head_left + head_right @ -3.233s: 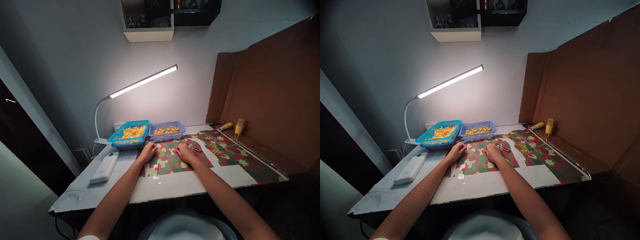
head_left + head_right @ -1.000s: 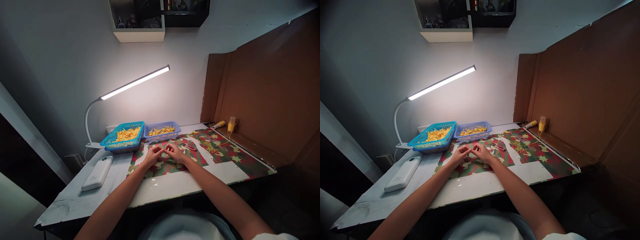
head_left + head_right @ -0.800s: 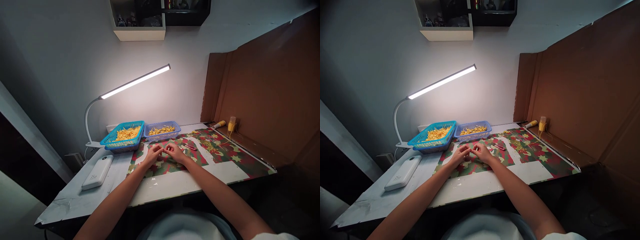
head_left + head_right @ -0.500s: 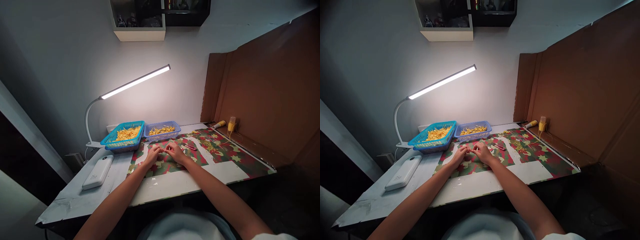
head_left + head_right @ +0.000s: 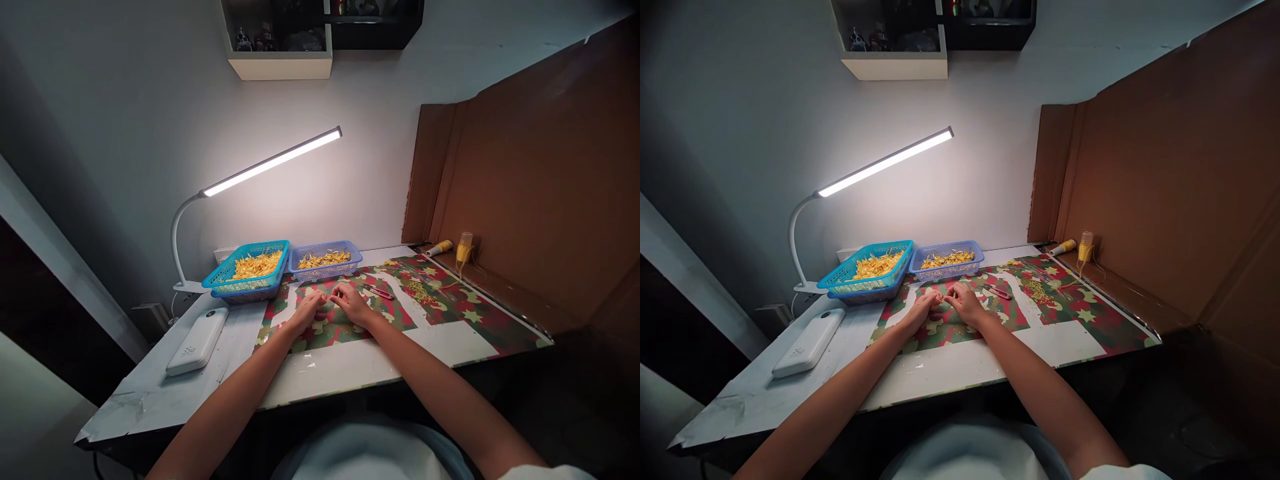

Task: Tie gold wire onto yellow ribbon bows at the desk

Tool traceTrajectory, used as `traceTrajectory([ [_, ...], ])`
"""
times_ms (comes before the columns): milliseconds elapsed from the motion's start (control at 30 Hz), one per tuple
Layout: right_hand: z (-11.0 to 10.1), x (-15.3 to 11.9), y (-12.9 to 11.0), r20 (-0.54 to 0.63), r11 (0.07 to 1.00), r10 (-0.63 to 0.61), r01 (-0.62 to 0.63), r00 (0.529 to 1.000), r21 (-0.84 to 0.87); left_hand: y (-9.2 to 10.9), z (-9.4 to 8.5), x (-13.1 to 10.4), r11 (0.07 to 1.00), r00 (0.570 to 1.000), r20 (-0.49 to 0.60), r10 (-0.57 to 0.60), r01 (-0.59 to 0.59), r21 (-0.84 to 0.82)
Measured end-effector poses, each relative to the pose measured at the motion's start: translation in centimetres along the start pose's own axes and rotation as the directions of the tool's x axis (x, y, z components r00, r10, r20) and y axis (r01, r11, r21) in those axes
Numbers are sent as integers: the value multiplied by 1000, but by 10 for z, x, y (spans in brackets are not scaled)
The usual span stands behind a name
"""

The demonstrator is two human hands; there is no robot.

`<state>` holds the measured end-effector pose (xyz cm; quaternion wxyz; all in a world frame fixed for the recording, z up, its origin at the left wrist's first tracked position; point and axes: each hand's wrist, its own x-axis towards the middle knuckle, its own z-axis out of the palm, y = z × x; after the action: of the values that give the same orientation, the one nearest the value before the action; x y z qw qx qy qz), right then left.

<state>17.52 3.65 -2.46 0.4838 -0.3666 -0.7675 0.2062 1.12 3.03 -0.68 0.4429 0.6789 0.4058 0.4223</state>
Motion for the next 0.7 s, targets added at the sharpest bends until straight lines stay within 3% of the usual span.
traceTrajectory([
  [233, 1, 1, -2, 35, 999, 46, -46, 998, 20, -10, -2, 4, 994, 996, 89, 11, -1, -111],
  [433, 1, 1, -4, 8, 997, 63, -63, 998, 36, -15, -1, 9, 960, 990, 86, -108, 127, -249],
  [700, -3, -3, -15, -140, 993, -93, 82, 986, -84, -15, 0, 8, 956, 993, 44, -111, 119, -268],
])
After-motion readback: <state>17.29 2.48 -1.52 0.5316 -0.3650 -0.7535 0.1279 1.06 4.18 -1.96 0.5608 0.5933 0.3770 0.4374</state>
